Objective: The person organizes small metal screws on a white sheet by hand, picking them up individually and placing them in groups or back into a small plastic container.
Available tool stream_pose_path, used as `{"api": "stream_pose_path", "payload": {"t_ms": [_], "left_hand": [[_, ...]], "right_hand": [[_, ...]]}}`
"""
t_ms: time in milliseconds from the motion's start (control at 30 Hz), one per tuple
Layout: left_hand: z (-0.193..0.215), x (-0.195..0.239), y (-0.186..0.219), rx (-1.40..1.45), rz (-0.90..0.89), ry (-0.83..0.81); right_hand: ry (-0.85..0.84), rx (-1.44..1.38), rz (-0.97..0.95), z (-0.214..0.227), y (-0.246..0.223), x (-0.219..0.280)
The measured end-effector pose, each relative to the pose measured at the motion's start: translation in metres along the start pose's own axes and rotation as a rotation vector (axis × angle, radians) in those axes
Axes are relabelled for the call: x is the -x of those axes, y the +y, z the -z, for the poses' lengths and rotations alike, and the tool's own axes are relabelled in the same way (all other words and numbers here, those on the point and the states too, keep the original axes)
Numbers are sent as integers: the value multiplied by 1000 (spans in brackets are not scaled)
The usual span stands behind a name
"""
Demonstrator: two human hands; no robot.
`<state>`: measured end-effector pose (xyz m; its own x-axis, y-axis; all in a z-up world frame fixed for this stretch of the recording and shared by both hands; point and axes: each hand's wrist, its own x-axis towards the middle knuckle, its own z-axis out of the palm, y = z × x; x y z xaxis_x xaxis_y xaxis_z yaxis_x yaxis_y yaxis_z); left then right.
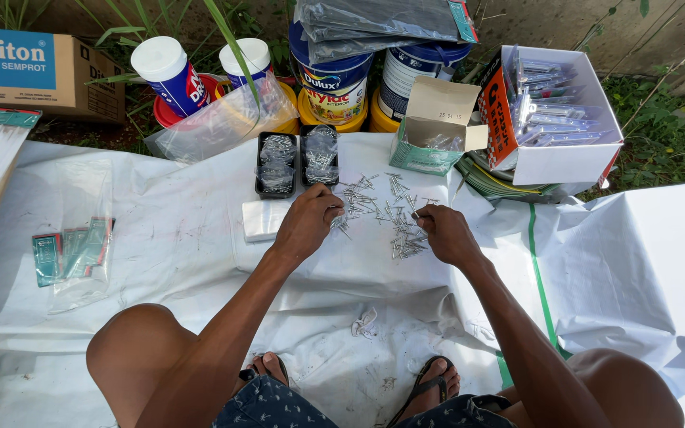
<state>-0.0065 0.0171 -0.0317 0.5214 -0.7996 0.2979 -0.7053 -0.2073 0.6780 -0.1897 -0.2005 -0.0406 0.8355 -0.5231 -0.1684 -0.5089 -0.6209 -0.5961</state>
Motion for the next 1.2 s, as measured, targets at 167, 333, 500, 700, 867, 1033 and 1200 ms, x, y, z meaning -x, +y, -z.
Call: {"api": "stream_pose_path", "payload": {"t_ms": [167, 333, 500, 700, 867, 1033, 1200], "left_hand": [[-2, -12, -10, -74, -76, -86], [24, -25, 8, -86, -83, -169], [43, -35, 21, -71, -127, -240], [39, -39, 24, -73, -101, -286], [37, -35, 18, -50, -91, -283], [36, -38, 4, -13, -64, -261], [34, -29, 16, -56, -101, -236]], "right_hand": [[-76, 26, 36, 19, -8, -1], [-191, 268, 106, 31, -27, 0], [-256, 387, 184, 27, -48, -16], [-246, 369, 308, -2, -41, -46], [-244, 416, 382, -17, -39, -57], [-204, 489, 408, -36, -18, -68], [-99, 651, 499, -54, 1, -61]]}}
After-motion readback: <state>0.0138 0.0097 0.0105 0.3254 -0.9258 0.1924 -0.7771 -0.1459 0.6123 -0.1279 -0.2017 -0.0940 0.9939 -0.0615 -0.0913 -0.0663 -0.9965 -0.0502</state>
